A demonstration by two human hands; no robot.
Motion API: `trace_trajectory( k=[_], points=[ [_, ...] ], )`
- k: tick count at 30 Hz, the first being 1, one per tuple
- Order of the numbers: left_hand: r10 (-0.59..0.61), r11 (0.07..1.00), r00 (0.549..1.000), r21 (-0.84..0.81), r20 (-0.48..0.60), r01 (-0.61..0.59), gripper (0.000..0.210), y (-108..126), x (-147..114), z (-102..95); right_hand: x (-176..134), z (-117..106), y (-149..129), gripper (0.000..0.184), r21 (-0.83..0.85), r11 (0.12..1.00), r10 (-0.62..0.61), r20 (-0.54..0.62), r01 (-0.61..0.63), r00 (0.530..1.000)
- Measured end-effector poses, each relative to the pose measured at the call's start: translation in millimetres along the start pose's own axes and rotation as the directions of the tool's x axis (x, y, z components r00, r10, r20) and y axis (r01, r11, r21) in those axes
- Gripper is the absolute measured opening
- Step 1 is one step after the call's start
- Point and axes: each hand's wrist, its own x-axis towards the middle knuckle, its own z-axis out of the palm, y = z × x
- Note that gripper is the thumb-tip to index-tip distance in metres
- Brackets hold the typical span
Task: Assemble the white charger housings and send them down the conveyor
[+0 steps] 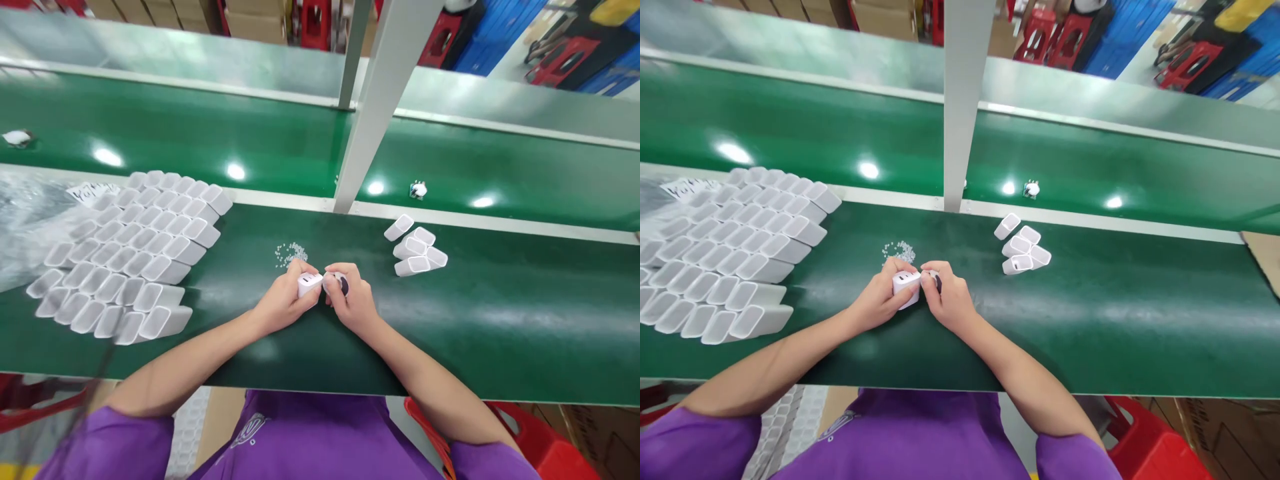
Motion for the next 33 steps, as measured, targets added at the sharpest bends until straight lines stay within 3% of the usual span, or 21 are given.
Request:
trace_trajectory(
  k=[2,5,10,12,15,17,19,21,25,29,33],
  points=[
    [-0.021,0.999,1.000,-0.050,-0.006,0.021,0.029,-0.6,8.3,-8.5,7.6,-8.3,4.6,0.020,0.002,0.995,0.097,0.012,-0.097,0.995],
    [-0.120,0.976,0.990,-0.189,-0.068,0.105,0.039,-0.6,21.2,-24.2,16.8,-21.6,15.3,0.025,-0.174,0.971,0.167,0.003,-0.164,0.986],
    [-0.215,0.927,0.972,-0.332,-0.097,0.172,0.043,11.4,40.1,-55.7,22.3,-25.5,35.8,0.022,-0.428,0.899,0.135,0.071,-0.092,0.988],
    [-0.209,0.958,0.972,-0.220,-0.105,0.182,0.046,18.6,51.9,-70.9,22.9,-22.1,40.7,0.023,-0.441,0.895,0.100,0.057,-0.064,0.993],
    [-0.158,0.950,0.960,0.231,-0.231,0.211,0.055,28.5,83.1,-92.7,24.0,-18.3,45.0,0.027,-0.465,0.885,0.044,0.020,-0.029,0.999],
    [-0.109,0.804,0.929,0.518,-0.353,0.292,0.062,33.6,112.5,-103.0,24.9,-18.0,47.2,0.026,-0.483,0.875,0.006,-0.001,-0.006,1.000],
    [-0.159,0.643,0.902,0.651,-0.402,0.403,0.069,36.3,143.7,-108.1,25.8,-19.4,49.0,0.024,-0.500,0.866,-0.033,-0.017,0.020,0.999],
    [-0.221,0.570,0.896,0.694,-0.386,0.440,0.065,35.3,170.3,-109.0,26.3,-21.4,49.6,0.022,-0.510,0.859,-0.073,-0.030,0.047,0.997],
    [-0.262,0.557,0.898,0.704,-0.354,0.440,0.051,24.0,196.2,-107.3,24.4,-21.1,45.2,0.022,-0.499,0.855,-0.174,-0.015,0.144,0.985],
    [-0.250,0.536,0.896,0.719,-0.366,0.443,0.062,14.8,193.5,-113.1,19.3,-11.3,35.7,0.021,-0.460,0.840,-0.280,0.084,0.287,0.956],
    [-0.234,0.499,0.901,0.751,-0.365,0.433,0.068,17.5,180.8,-128.1,20.3,2.9,28.9,0.019,-0.442,0.844,-0.226,0.224,0.306,0.948]
  ],
)
